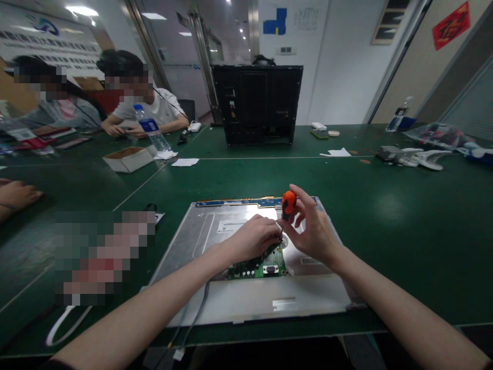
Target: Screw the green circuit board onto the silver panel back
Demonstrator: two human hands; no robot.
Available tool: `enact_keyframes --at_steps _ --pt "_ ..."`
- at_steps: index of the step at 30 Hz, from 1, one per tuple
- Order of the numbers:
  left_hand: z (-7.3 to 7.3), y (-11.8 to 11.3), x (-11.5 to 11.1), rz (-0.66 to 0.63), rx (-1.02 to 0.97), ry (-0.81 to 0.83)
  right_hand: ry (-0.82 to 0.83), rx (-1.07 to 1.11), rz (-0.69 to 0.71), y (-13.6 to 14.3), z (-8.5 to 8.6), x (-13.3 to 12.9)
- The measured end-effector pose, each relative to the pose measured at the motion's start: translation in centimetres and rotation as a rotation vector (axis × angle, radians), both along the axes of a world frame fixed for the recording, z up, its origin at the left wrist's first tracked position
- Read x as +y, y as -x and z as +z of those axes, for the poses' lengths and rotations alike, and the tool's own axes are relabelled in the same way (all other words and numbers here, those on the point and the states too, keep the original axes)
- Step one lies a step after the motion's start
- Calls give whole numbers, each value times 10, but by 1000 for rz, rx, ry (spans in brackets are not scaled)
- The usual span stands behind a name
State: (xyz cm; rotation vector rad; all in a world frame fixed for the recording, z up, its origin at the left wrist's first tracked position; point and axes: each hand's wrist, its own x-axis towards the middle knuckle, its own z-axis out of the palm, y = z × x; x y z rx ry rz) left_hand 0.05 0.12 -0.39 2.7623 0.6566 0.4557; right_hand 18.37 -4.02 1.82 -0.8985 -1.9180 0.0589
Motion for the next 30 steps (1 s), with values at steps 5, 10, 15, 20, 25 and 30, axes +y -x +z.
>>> enact_keyframes --at_steps 5,10,15,20,25,30 --pt "2 0 -1 2 4 7 -21 3 -1 0 0 0" --pt "5 0 -2 2 39 34 -57 61 17 -1 3 -1" --pt "13 2 -6 -3 43 58 -81 72 5 -2 3 0" --pt "23 6 -8 12 -7 92 -128 87 -31 -1 6 0" --pt "31 13 5 198 -141 120 -117 81 -65 -1 5 1" --pt "37 32 30 440 -136 172 -103 75 -51 -3 4 3"
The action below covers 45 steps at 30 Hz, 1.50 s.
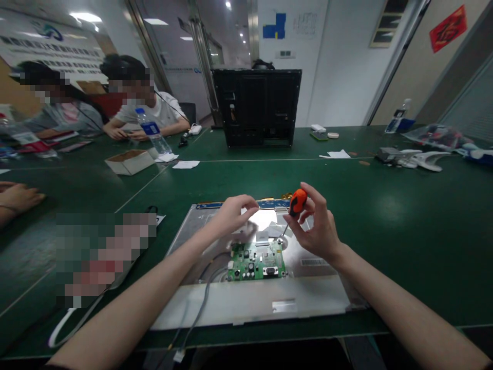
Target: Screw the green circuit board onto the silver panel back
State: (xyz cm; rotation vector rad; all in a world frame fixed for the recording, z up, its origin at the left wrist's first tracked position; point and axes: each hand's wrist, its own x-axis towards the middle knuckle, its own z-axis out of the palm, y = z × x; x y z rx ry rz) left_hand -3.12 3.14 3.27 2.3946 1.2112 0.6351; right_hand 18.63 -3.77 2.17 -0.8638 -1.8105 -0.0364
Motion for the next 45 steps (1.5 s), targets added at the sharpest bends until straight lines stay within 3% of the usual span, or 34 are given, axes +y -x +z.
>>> enact_keyframes --at_steps 4,7,11,17,24,29,34,39,45 --pt "4 16 14 15 181 158 -11 -6 19 0 1 0" --pt "5 26 18 -82 303 317 -13 -5 16 1 2 0" --pt "3 33 18 -197 298 449 5 -14 17 1 2 0" --pt "5 31 15 -189 313 455 29 -11 24 0 2 1" --pt "15 26 9 -181 371 351 24 -3 27 -1 1 2" --pt "42 12 -16 -248 348 144 -16 -4 44 -3 2 4" --pt "57 -7 -59 -376 349 110 20 4 35 -9 5 6" --pt "41 -26 -103 -394 307 6 70 61 74 -12 13 -9" --pt "14 -34 -133 -204 169 -72 109 100 96 -10 21 -40"
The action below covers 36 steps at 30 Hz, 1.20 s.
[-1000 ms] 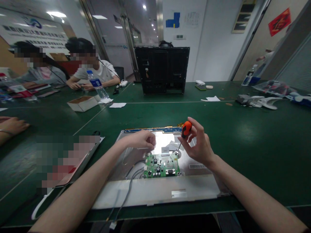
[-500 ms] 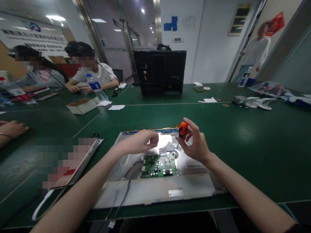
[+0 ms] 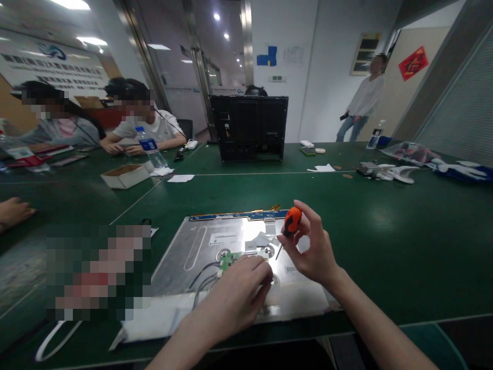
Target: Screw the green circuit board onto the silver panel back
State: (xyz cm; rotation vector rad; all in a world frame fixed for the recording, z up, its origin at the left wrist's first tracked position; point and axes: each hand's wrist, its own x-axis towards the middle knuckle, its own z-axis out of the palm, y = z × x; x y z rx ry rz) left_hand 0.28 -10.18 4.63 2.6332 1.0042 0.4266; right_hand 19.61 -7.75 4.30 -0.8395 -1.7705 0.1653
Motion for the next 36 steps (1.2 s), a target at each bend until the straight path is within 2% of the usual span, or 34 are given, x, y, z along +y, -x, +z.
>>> enact_keyframes --at_steps 4,8,12,17,29,36 --pt "-15 4 -5 59 -86 -5 66 95 -18 7 3 -11" --pt "-22 3 -4 59 -96 -23 134 212 -44 16 2 -16" --pt "-23 -1 -1 38 -78 -42 156 250 -65 19 -6 -18" --pt "-24 -3 1 53 -85 -52 196 313 -161 17 -16 -16" --pt "-33 -10 4 64 54 -69 154 339 -200 17 -29 -17" --pt "-38 -10 3 78 30 -97 144 316 -183 19 -32 -19"
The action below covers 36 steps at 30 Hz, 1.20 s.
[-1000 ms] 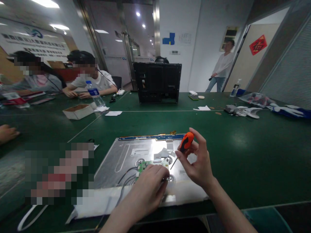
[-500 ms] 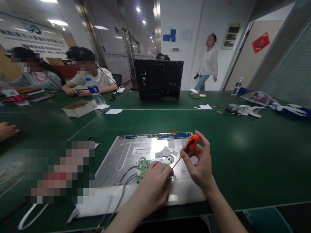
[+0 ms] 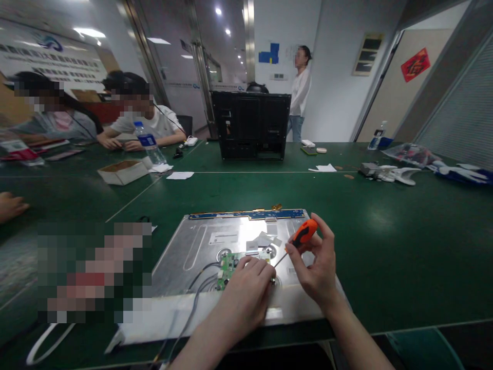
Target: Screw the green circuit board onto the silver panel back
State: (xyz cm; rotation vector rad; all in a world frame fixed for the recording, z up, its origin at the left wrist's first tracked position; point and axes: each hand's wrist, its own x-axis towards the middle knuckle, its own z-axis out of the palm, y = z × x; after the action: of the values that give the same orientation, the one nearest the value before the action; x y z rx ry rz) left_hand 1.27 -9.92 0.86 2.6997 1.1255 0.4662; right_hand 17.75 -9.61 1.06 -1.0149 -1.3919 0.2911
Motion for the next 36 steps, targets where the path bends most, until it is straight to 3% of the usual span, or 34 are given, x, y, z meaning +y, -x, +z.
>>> enact_keyframes --at_steps 5,9,14,23,36 --pt "-4 5 -5 -14 -102 -69 -1 -15 -21 0 1 -1" --pt "-9 13 -14 -6 -176 -239 11 -16 -38 -1 0 -1" --pt "-18 16 -21 -27 -129 -367 -18 -20 -11 2 -6 -4" --pt "-26 19 -23 -55 -92 -431 -93 -80 73 8 -7 -11" --pt "-31 18 -20 -59 10 -371 -80 -80 57 10 -12 -11"
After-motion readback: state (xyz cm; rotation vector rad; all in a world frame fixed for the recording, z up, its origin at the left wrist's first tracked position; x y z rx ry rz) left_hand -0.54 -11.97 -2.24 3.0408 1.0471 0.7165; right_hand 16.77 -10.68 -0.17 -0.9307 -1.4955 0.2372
